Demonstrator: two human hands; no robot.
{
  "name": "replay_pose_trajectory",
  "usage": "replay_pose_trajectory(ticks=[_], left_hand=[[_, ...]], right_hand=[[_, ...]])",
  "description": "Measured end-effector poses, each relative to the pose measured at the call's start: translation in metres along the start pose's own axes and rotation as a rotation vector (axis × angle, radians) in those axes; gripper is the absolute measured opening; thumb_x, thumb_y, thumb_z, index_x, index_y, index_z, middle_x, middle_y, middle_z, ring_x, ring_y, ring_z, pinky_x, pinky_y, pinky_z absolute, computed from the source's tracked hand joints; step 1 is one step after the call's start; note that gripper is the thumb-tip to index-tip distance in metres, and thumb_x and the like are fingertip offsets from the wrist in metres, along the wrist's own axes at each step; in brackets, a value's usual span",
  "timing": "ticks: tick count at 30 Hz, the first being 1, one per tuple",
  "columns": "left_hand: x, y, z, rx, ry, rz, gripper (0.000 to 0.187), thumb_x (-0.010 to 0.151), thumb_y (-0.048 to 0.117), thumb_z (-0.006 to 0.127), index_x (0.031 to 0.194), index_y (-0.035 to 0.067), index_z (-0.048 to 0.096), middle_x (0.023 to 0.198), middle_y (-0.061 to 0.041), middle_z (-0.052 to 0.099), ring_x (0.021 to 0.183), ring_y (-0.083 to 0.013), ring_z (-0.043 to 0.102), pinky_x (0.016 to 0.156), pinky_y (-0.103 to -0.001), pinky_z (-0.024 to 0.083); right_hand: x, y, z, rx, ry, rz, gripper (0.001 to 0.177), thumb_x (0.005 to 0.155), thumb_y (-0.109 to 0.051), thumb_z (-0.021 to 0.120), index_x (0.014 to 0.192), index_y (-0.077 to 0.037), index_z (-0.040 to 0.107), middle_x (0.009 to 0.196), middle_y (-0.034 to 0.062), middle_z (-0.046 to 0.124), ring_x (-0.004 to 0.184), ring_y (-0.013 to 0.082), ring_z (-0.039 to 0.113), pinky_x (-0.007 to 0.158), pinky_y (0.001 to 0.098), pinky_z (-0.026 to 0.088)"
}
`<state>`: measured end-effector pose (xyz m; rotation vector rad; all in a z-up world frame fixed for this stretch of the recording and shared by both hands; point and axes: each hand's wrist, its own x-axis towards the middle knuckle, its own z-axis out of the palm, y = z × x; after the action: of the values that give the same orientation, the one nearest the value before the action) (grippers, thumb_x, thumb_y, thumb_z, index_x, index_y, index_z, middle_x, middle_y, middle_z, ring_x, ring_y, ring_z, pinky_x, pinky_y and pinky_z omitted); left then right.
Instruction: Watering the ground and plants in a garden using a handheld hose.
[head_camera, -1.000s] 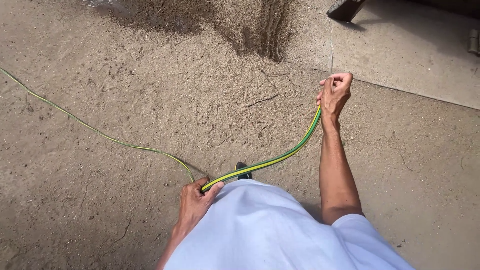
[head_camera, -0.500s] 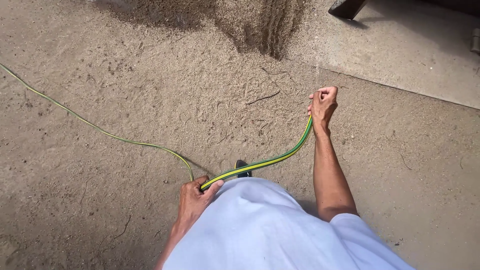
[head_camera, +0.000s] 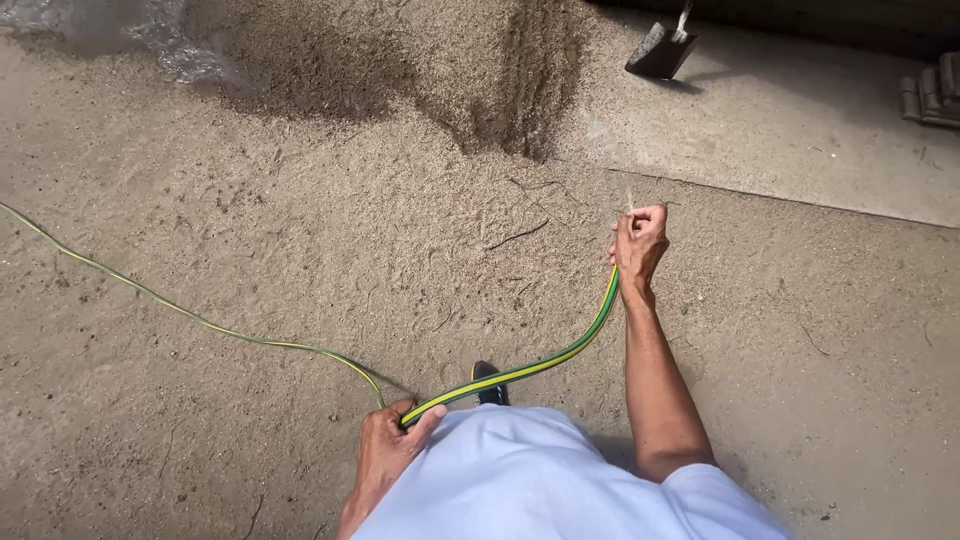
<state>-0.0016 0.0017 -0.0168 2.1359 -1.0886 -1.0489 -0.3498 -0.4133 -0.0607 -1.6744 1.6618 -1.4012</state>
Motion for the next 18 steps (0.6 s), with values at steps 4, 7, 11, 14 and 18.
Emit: replay_pose_trajectory(ticks=[4,7,11,14,18], left_hand=[[0.004,-0.002,0.002,-0.003,-0.004,0.028,0.064,0.095,0.073,0.084,0.067,0.023,0.058,0.057,0.008,0.047,0.059,-0.0095,0.041,0.055,-0.034,0.029],[0.0,-0.001,0.002,-0.01,0.013,0.059,0.066,0.097,0.071,0.085,0.066,0.022,0.054,0.061,0.007,0.041,0.063,-0.0102,0.036,0.057,-0.035,0.027],[0.004,0.002,0.003,-0.012,-0.009,0.017,0.06,0.095,0.073,0.085,0.067,0.023,0.065,0.055,0.008,0.047,0.055,-0.0087,0.039,0.053,-0.033,0.026],[0.0,0.014,-0.002,0.023,-0.023,-0.028,0.06,0.094,0.074,0.084,0.068,0.023,0.067,0.054,0.007,0.049,0.055,-0.0098,0.041,0.055,-0.034,0.029],[-0.003,0.011,0.0,0.013,-0.032,-0.027,0.059,0.095,0.074,0.085,0.068,0.023,0.069,0.055,0.008,0.046,0.055,-0.0098,0.038,0.055,-0.033,0.028]], right_hand=[[0.017,-0.014,-0.006,-0.004,0.056,-0.056,0.008,0.12,-0.002,0.061,0.121,-0.007,0.054,0.096,0.0116,0.085,0.051,0.0133,0.074,0.03,0.0216,0.054],[0.002,-0.006,-0.007,0.006,0.008,0.065,0.008,0.121,-0.009,0.061,0.123,-0.008,0.054,0.1,0.0103,0.086,0.045,0.0102,0.067,0.028,0.0211,0.046],[-0.025,0.042,-0.001,-0.036,-0.057,0.092,0.013,0.123,-0.004,0.067,0.125,-0.005,0.054,0.093,0.0114,0.084,0.047,0.0129,0.069,0.027,0.0206,0.05],[-0.051,0.063,0.0,-0.025,-0.106,0.195,0.015,0.122,-0.005,0.07,0.127,-0.007,0.056,0.095,0.0117,0.083,0.047,0.015,0.069,0.029,0.023,0.051],[-0.06,0.071,-0.004,-0.029,-0.125,0.245,0.014,0.121,-0.006,0.07,0.126,-0.007,0.057,0.101,0.0133,0.087,0.046,0.0142,0.069,0.029,0.0227,0.051]])
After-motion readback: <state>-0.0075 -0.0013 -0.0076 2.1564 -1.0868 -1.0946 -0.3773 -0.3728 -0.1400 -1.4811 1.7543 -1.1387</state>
